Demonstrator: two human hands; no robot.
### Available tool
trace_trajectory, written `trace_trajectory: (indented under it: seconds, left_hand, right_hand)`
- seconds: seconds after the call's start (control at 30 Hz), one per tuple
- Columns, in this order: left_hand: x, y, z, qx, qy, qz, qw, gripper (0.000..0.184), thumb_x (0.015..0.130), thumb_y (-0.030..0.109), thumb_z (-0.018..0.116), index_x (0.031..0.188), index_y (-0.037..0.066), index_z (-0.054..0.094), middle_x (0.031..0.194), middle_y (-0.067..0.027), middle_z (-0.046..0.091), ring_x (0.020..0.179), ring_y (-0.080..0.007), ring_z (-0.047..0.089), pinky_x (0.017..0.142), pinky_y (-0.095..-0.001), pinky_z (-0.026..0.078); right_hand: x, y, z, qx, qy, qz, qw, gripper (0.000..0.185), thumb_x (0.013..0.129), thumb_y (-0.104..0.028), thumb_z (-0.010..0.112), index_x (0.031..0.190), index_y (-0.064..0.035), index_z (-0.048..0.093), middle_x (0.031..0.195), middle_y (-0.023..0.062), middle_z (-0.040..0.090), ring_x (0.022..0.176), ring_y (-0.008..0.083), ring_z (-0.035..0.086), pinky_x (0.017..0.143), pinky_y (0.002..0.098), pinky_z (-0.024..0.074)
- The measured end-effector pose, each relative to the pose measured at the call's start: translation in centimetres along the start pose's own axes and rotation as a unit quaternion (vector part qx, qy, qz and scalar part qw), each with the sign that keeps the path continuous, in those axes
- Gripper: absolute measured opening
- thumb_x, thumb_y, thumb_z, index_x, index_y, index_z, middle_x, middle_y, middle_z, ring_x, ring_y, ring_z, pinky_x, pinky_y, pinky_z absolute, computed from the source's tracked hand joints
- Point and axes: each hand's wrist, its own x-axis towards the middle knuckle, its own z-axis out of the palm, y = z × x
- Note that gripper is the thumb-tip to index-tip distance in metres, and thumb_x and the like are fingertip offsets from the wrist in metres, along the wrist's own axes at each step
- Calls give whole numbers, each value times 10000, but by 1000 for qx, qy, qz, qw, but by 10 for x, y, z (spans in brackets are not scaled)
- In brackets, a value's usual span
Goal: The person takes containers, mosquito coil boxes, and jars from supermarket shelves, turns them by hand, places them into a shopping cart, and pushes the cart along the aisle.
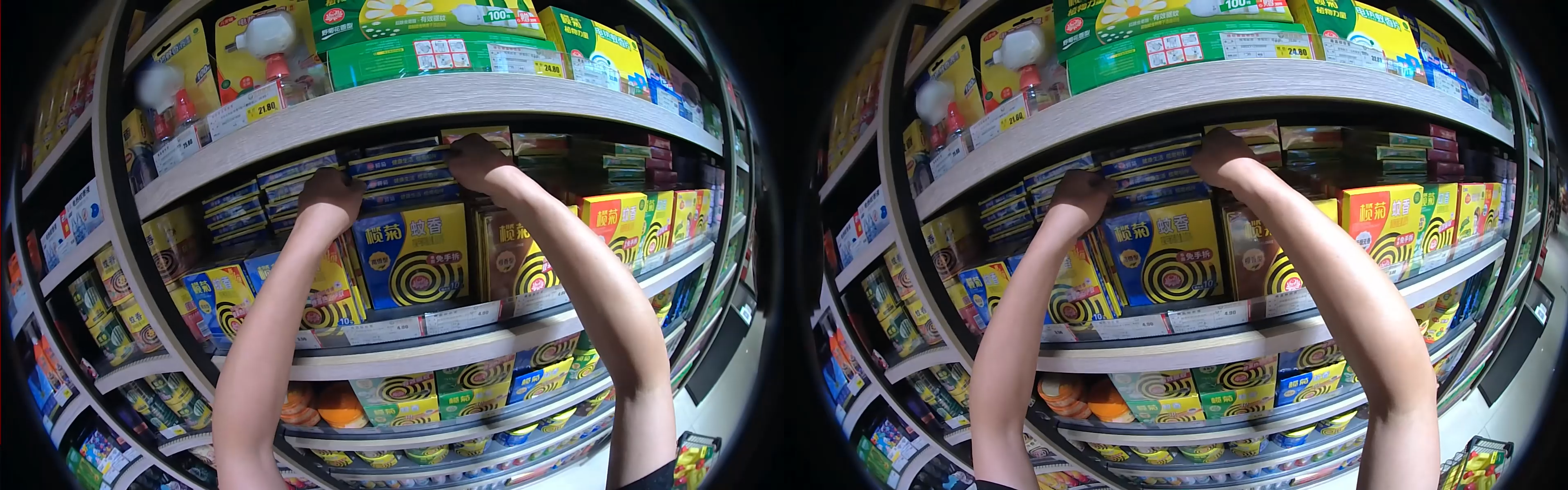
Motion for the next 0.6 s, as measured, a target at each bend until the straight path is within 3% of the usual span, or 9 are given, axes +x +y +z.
trace_trajectory:
  seconds: [0.07,0.1,0.17,0.27,0.33,0.4,0.5,0.6]
  left_hand:
    - [-2,0,0,-24,-1,-6,1000,268,837,252,621,930,16,708,884,-180,688,826,-273,661,769,-348,484]
    - [-3,1,-2,-59,-34,-22,997,273,836,236,626,951,0,701,896,-172,689,821,-253,653,770,-339,483]
    - [-4,0,-7,-93,-63,-36,993,280,835,220,630,973,-16,693,909,-165,689,817,-232,646,770,-329,483]
    - [-13,-5,-9,-195,-120,26,973,301,789,205,690,943,-54,687,888,-185,691,796,-263,662,771,-328,492]
    - [-19,-3,-12,-284,-154,81,943,280,751,101,725,963,-76,677,908,-161,700,806,-217,655,774,-312,492]
    - [-21,2,-18,-254,-155,76,952,297,741,29,718,1015,-74,664,951,-145,700,842,-208,655,796,-305,494]
    - [-27,-1,-19,-309,-214,118,919,491,701,29,770,1143,-72,582,1025,-162,679,894,-209,651,824,-306,499]
    - [-26,-3,-16,-251,-201,96,942,474,725,3,747,1154,-69,559,1040,-172,669,974,-215,638,886,-326,498]
  right_hand:
    - [6,5,6,-201,-78,-139,967,382,844,-221,522,1086,59,616,1097,266,622,1056,370,601,909,408,481]
    - [-2,-5,1,-200,-79,-141,966,382,844,-221,522,1086,59,616,1097,266,622,1056,370,601,909,408,481]
    - [-33,-37,-14,83,-31,79,993,380,817,-200,549,1105,36,625,1116,262,621,1065,352,604,915,390,476]
    - [-44,-37,-12,107,-26,16,994,390,778,-179,607,1110,24,630,1117,245,632,1071,331,608,916,366,476]
    - [-35,-25,-7,121,-50,-9,991,418,744,-158,664,1116,28,627,1102,225,645,1067,316,614,910,350,479]
    - [-29,-20,-3,89,-78,-45,992,544,744,-192,713,1212,35,552,1130,206,633,1058,280,608,910,339,471]
    - [-37,-26,-11,90,-80,-5,993,519,739,-152,715,1210,7,565,1127,197,638,1049,268,614,900,337,480]
    - [-35,-24,-9,81,-89,-6,993,502,743,-137,703,1207,0,570,1114,193,645,1036,267,621,894,337,484]
